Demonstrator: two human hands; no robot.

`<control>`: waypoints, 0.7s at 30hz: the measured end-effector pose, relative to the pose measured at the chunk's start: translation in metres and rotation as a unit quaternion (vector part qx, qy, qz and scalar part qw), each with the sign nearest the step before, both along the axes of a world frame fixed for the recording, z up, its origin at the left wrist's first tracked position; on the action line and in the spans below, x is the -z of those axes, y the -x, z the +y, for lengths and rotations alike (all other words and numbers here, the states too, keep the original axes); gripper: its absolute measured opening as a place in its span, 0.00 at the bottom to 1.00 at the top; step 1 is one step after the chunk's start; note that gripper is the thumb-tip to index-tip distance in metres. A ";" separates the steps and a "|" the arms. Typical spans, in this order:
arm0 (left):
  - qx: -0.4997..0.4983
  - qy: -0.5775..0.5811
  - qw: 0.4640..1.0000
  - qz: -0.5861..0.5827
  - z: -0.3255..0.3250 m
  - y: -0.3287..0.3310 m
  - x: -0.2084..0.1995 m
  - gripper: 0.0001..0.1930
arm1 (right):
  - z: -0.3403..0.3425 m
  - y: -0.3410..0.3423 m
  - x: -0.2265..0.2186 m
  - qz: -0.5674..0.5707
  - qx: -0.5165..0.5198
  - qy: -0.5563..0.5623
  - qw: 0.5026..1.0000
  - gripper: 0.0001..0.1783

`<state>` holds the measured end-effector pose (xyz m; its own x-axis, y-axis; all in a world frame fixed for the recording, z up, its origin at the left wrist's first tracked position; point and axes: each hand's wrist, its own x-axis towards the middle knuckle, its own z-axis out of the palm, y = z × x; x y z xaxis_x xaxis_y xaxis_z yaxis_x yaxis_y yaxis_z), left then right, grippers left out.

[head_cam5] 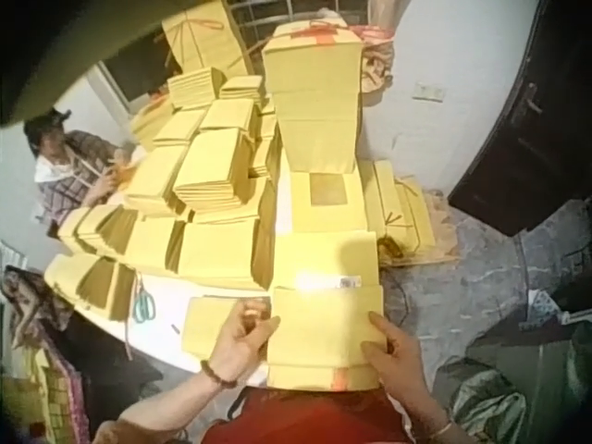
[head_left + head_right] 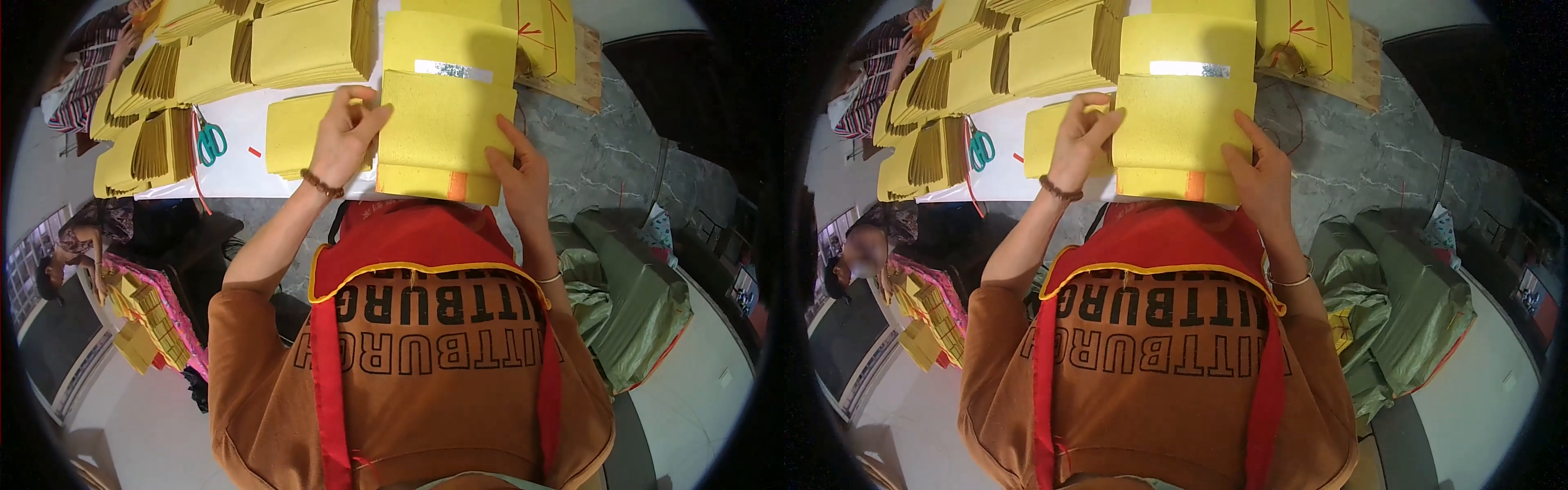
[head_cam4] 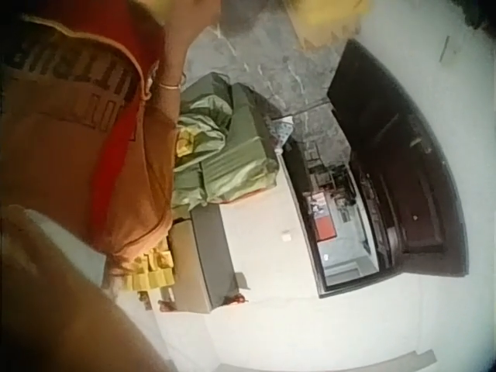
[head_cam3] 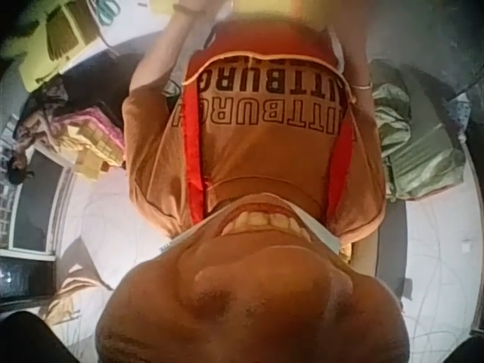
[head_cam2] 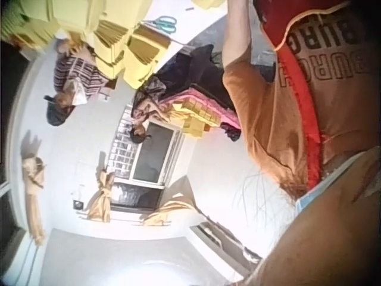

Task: The recorder is shown sorting and stacking yellow paper products with reflective centers.

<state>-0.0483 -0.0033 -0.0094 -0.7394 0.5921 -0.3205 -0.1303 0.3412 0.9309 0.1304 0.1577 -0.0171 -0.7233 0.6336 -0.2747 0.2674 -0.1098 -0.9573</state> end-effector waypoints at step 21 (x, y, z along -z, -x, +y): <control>0.308 0.102 0.775 0.543 0.041 -0.037 0.015 0.27 | -0.011 -0.013 -0.023 -0.140 -0.060 -0.521 0.840 0.25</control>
